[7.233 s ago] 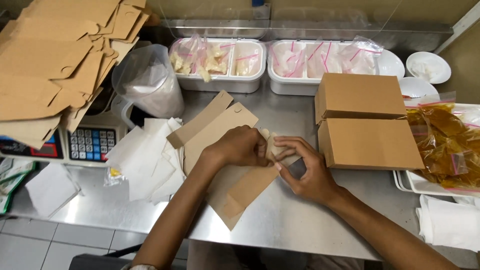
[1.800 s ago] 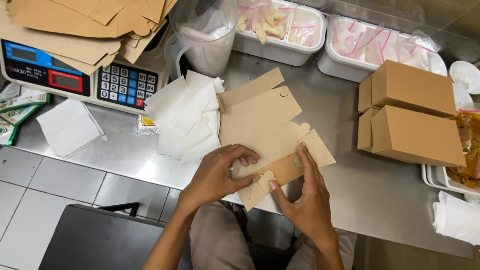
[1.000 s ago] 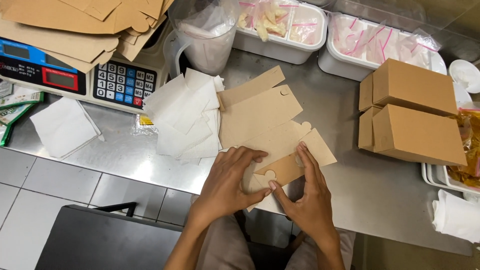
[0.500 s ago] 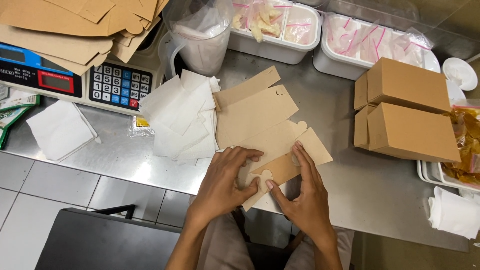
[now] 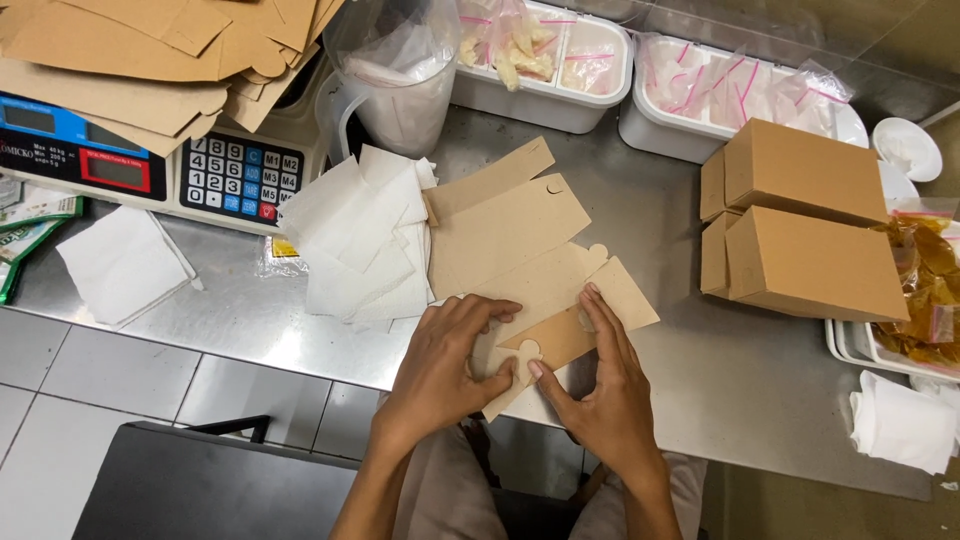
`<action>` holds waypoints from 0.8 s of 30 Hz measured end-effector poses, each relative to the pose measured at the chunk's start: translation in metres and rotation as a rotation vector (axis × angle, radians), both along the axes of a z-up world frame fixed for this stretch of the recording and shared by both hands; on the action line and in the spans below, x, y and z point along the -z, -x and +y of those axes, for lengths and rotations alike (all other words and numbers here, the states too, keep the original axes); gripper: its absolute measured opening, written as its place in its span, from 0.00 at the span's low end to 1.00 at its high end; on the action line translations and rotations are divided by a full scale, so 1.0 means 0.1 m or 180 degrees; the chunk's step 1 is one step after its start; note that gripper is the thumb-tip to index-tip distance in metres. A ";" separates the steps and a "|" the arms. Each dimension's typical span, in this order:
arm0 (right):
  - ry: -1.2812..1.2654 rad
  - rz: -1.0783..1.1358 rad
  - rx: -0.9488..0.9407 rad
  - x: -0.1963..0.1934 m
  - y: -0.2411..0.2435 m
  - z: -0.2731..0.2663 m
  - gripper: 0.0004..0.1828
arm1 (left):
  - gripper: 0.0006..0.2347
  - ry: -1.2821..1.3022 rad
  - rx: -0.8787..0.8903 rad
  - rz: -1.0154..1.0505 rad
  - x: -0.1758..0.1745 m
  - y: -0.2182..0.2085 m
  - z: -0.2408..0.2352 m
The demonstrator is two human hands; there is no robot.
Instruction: The person folds flat cardboard pieces into small boxes by hand. They crease the pre-scored lines, fold the side flaps, and tuck the tabs to form a finished box, then place it on a stack of completed boxes.
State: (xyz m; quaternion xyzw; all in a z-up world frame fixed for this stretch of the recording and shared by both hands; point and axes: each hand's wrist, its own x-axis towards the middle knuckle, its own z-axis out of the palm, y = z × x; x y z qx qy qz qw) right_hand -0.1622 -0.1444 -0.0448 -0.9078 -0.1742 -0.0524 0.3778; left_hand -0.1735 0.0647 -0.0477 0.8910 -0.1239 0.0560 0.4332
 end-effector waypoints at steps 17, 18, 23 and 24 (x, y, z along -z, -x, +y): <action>-0.0073 0.0067 0.0026 0.00 0.00 0.00 0.46 | 0.28 -0.0242 0.0000 0.0011 -0.03 0.01 -0.04; -0.0073 0.0077 0.0037 0.00 0.01 0.00 0.46 | 0.27 -0.0236 0.0013 0.0039 -0.03 0.02 -0.04; -0.0123 0.0077 0.0032 -0.01 0.01 0.00 0.44 | 0.20 -0.0142 -0.0058 -0.0134 0.00 0.02 -0.03; -0.0172 0.0102 0.0050 -0.01 0.01 0.00 0.42 | 0.18 -0.0138 -0.0076 -0.0176 -0.01 0.02 -0.04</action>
